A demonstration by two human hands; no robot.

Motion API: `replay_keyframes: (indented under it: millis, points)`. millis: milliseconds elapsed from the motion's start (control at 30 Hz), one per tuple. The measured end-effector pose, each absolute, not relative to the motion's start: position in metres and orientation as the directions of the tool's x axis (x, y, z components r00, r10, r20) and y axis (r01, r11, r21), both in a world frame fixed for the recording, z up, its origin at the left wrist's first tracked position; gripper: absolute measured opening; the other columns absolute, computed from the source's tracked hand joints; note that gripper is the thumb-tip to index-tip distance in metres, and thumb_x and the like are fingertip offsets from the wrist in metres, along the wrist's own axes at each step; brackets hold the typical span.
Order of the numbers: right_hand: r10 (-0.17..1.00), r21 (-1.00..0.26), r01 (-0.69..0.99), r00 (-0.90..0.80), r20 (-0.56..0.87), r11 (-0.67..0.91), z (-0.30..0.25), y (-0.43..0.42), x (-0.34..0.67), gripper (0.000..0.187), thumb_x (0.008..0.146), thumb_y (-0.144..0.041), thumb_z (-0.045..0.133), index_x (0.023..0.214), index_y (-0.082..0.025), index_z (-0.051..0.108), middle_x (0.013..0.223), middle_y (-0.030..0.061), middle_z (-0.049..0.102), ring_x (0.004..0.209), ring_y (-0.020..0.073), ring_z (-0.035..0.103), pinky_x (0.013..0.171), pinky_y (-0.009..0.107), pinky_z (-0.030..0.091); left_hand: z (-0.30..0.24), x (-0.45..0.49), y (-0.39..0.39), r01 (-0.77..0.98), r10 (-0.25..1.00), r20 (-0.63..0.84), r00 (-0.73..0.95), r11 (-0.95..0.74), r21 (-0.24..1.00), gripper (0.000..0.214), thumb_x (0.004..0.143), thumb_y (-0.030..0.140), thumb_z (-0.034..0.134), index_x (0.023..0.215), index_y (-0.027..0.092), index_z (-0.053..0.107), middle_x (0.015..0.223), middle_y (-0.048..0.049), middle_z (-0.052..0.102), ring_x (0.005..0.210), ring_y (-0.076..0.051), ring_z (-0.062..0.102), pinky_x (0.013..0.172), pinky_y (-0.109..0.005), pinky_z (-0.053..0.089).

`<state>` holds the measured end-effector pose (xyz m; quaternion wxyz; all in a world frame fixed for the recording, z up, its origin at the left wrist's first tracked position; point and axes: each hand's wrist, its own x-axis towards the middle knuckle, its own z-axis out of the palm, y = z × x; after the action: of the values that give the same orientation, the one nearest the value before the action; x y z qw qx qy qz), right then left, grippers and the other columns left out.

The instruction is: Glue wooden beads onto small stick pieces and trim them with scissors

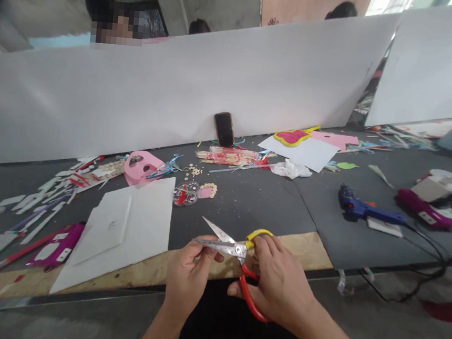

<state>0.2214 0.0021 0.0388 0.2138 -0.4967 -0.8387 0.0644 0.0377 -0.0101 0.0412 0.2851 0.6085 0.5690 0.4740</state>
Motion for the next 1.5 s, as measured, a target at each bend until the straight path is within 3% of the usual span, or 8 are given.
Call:
replay_keyframes:
  millis: [267,500,700,1000,1167,1500]
  points:
    - [0.845,-0.265,0.808,-0.463,0.267,0.526,0.0367,0.0046,0.2256,0.036,0.073,-0.035,0.061,0.101,-0.015,0.053,0.092,0.0120,0.066,0.088,0.0286,0.061,0.072,0.041,0.051,0.0424,0.0387,-0.0071,0.268,0.984,0.127,-0.122,-0.090,0.959,0.018,0.086,0.028,0.053,0.087,0.016,0.066,0.067,-0.0015,0.070,0.061,-0.014,0.066,0.059,-0.022,0.051]
    - [0.926,-0.386,0.842,-0.345,0.154,0.378,0.0385,0.0034,0.2256,0.035,0.069,-0.041,0.063,0.092,-0.018,0.048,0.082,0.0090,0.065,0.075,0.0253,0.063,0.062,0.036,0.050,0.0417,0.0415,-0.0057,0.099,0.996,0.037,-0.084,-0.029,0.995,0.017,0.085,0.028,0.055,0.088,0.016,0.066,0.075,-0.0025,0.070,0.059,-0.013,0.065,0.059,-0.021,0.053]
    - [0.888,-0.338,0.821,-0.416,0.198,0.460,0.0384,0.0037,0.2282,0.030,0.073,-0.037,0.061,0.095,-0.018,0.052,0.088,0.0101,0.067,0.080,0.0258,0.064,0.065,0.035,0.050,0.0416,0.0405,-0.0024,0.103,0.997,0.052,-0.058,-0.046,0.994,0.016,0.084,0.027,0.055,0.084,0.015,0.067,0.075,-0.0030,0.070,0.061,-0.013,0.065,0.059,-0.020,0.052]
    - [0.865,-0.237,0.835,-0.453,0.216,0.496,0.0327,0.0047,0.2290,0.040,0.076,-0.041,0.059,0.105,-0.014,0.054,0.097,0.0135,0.067,0.091,0.0297,0.063,0.072,0.040,0.052,0.0419,0.0365,-0.0020,0.162,0.997,0.051,-0.063,-0.041,0.986,0.017,0.084,0.028,0.055,0.081,0.016,0.067,0.075,-0.0034,0.070,0.060,-0.013,0.065,0.057,-0.020,0.052]
    - [0.843,-0.196,0.827,-0.482,0.238,0.528,0.0308,0.0064,0.2290,0.035,0.080,-0.040,0.056,0.102,-0.013,0.056,0.096,0.0146,0.068,0.088,0.0294,0.065,0.070,0.040,0.053,0.0426,0.0387,-0.0011,0.157,0.997,0.040,-0.062,-0.030,0.987,0.018,0.084,0.027,0.054,0.078,0.016,0.067,0.072,-0.0026,0.069,0.058,-0.012,0.064,0.057,-0.019,0.051]
    - [0.901,-0.278,0.861,-0.430,0.048,0.426,0.0378,0.0060,0.2247,0.026,0.084,-0.043,0.051,0.085,-0.018,0.057,0.077,0.0083,0.068,0.073,0.0247,0.066,0.062,0.033,0.048,0.0416,0.0385,-0.0003,0.217,0.998,0.024,-0.059,-0.011,0.976,0.015,0.084,0.029,0.056,0.082,0.018,0.066,0.074,-0.0001,0.067,0.065,-0.012,0.063,0.063,-0.019,0.049]
